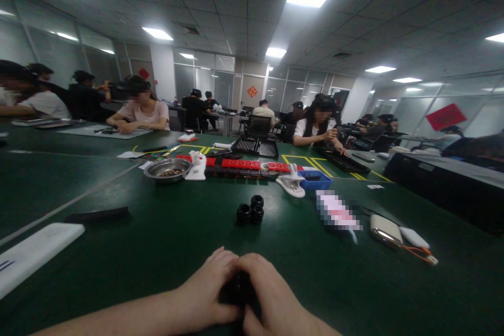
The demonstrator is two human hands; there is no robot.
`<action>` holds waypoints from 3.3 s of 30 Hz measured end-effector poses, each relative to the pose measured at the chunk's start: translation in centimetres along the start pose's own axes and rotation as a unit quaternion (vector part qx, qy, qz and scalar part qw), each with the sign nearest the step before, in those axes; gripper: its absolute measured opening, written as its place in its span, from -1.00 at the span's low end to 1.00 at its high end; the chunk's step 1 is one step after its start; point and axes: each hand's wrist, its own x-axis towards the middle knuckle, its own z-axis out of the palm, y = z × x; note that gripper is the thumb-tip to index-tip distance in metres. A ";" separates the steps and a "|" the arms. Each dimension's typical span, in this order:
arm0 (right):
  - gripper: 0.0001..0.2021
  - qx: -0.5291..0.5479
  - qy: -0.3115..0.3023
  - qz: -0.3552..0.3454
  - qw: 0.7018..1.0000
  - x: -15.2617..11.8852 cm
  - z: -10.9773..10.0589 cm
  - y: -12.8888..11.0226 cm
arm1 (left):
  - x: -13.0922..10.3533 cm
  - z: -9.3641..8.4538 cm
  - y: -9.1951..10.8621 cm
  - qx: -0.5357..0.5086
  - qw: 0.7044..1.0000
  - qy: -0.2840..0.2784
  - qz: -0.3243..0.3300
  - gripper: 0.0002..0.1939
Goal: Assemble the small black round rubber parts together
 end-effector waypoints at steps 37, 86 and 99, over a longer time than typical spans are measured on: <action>-0.74 -0.086 0.203 0.189 0.957 1.5 -1.7 7.7 | 0.5 -0.7 -1.9 -0.122 0.962 0.220 -0.107 -0.43; -0.68 -0.099 0.276 0.182 0.939 2.8 -1.6 9.9 | 3.9 -1.9 -4.4 0.012 0.946 0.278 -0.164 -0.46; -0.47 -0.058 0.094 0.078 0.991 -0.5 0.2 0.6 | -1.2 0.3 0.5 0.037 0.993 0.098 -0.058 -0.47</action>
